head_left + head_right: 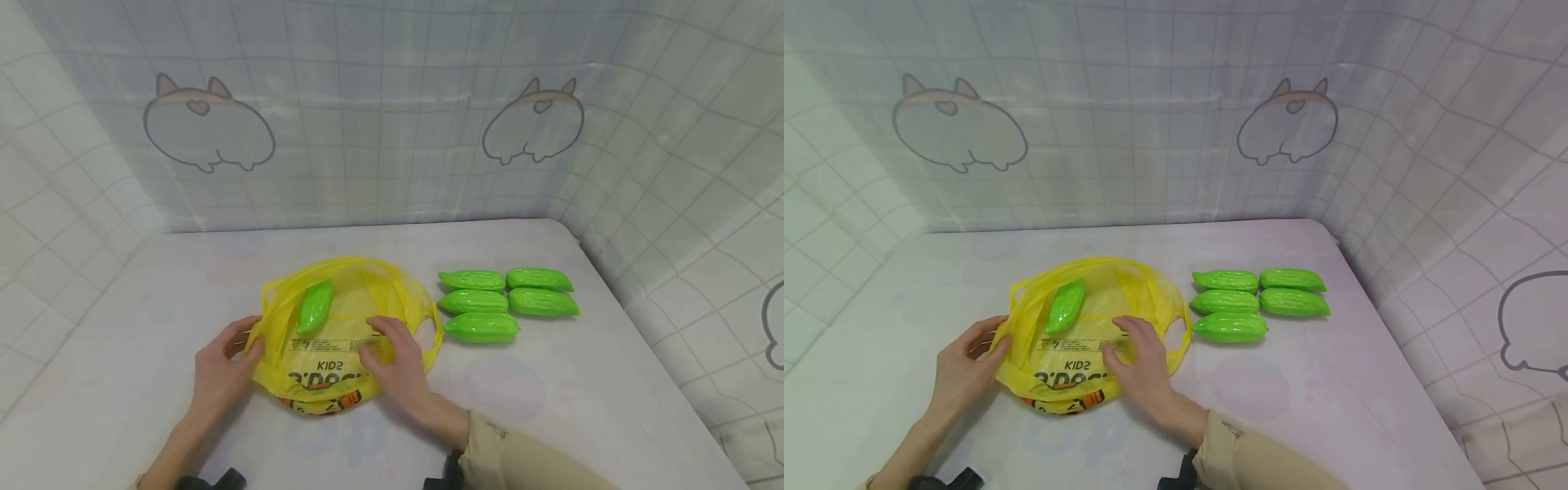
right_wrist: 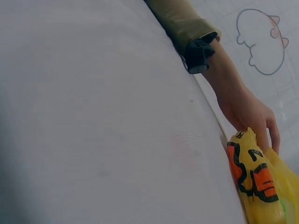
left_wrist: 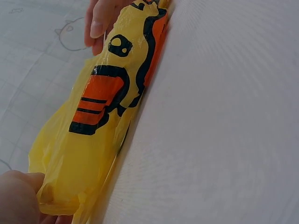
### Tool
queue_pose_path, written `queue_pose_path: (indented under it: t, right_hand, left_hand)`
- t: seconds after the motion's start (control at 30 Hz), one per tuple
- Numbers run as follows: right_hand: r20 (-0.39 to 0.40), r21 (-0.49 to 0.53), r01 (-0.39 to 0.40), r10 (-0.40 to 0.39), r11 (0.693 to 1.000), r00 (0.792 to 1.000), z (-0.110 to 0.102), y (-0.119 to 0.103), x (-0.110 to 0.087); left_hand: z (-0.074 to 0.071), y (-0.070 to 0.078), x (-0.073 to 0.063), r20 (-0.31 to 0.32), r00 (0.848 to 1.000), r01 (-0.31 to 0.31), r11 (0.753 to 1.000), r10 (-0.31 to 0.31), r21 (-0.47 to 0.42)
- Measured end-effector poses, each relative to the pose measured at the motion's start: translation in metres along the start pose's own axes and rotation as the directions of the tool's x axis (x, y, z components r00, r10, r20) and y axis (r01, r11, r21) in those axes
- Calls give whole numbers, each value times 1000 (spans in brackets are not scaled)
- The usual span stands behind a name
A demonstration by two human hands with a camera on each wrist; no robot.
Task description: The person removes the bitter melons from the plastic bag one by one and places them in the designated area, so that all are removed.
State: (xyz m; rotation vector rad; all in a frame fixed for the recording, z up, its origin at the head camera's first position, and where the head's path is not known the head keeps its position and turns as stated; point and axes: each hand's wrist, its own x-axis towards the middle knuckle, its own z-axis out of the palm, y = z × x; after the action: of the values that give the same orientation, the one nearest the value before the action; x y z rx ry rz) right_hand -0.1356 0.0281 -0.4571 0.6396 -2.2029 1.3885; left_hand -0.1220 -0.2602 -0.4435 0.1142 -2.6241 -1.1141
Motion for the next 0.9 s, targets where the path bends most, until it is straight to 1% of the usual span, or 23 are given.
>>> queue_pose_path:
  t: [0.17,0.23,0.3,0.43,0.53,0.77,0.8,0.9]
  right_hand:
    - [-5,-22,1,-1,1000,1000,15,-3,4]
    - [16,-31,-30,31,999,999,20,-6,6]
    - [54,-43,-80,82,996,995,24,-11,9]
    - [146,-86,-183,195,979,970,32,-18,15]
    - [189,-108,-222,239,969,953,38,-21,21]
    - [209,-174,-243,277,954,938,50,-24,32]
    - [213,-178,-252,287,951,934,52,-24,34]
    - [239,-183,-290,329,939,914,58,-26,38]
  left_hand:
    - [0,0,0,3,1000,-6,1000,6,5]
    - [0,0,0,2,1000,-11,1000,11,8]
    - [1,-1,0,1,1000,-13,1000,13,10]
    - [1,-2,0,3,1000,-17,1000,17,15]
    - [1,-2,-2,3,1000,-19,1000,19,8]
    - [2,-2,-2,4,999,-32,999,32,5]
    - [2,-3,-2,4,999,-34,999,34,7]
    - [3,-3,-2,-1,999,-40,999,40,9]
